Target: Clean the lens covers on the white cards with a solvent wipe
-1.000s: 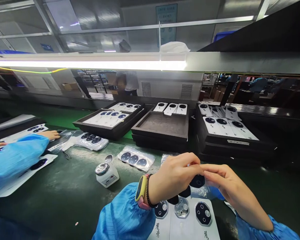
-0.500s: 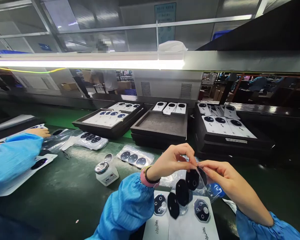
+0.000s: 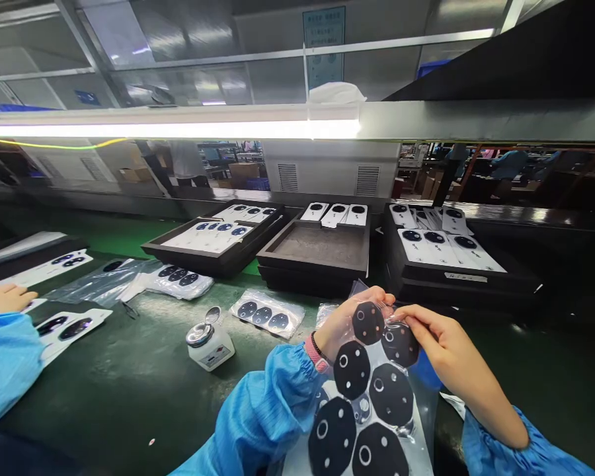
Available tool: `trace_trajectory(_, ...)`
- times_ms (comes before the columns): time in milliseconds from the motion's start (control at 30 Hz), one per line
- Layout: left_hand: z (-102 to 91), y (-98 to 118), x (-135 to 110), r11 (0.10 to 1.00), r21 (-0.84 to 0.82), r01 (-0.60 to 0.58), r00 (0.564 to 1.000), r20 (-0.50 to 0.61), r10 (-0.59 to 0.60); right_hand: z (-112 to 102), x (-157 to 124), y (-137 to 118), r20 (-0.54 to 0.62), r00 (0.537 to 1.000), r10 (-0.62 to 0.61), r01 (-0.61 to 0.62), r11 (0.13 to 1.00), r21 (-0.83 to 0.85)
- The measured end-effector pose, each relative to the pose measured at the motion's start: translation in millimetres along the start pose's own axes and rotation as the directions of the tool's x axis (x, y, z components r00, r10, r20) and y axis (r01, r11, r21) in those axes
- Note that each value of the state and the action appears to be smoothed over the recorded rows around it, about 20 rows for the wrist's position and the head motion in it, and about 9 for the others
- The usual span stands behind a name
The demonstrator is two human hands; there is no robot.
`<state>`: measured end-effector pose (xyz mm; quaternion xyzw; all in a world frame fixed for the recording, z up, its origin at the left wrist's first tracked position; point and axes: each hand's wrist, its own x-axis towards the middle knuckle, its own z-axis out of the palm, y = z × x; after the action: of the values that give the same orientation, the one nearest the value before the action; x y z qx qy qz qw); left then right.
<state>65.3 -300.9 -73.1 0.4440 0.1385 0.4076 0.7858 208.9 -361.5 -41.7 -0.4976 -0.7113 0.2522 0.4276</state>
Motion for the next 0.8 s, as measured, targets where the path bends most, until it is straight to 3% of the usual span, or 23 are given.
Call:
trace_trajectory(100,-3.2,-2,-2,0.996,-0.045,0.072,0.997,-0.004,-0.072,-6,3,3,-0.077,0.996,0.034,-0.036,0.999,-0.018)
trace_trajectory(200,-11.7,-1,-12,0.984,-0.071,0.161,0.985,0.071,-0.156,-16,7,8,-0.169,0.984,0.050,-0.060,0.997,-0.052)
trace_trajectory(300,-22.0,1,-27,0.978,0.028,0.208,0.968,0.139,-0.210,-24,10,16,-0.192,0.978,0.080,-0.094,0.993,-0.065)
trace_trajectory(400,-29.0,0,-39,0.966,0.172,0.192,0.968,0.131,-0.215,-26,15,26,-0.148,0.980,0.134,-0.139,0.990,-0.023)
trace_trajectory(600,-37.9,-9,-51,0.914,0.373,0.161,0.973,0.097,-0.212,-13,26,51,-0.020,0.973,0.230,-0.217,0.938,0.270)
trace_trajectory(700,-45.8,0,-53,0.848,0.524,0.084,0.988,0.068,-0.140,-5,24,63,-0.103,0.963,0.249,-0.207,0.927,0.312)
trace_trajectory(800,-48.4,19,-56,0.696,0.718,-0.020,0.997,0.070,-0.043,2,15,65,-0.200,0.943,0.268,-0.185,0.916,0.356)
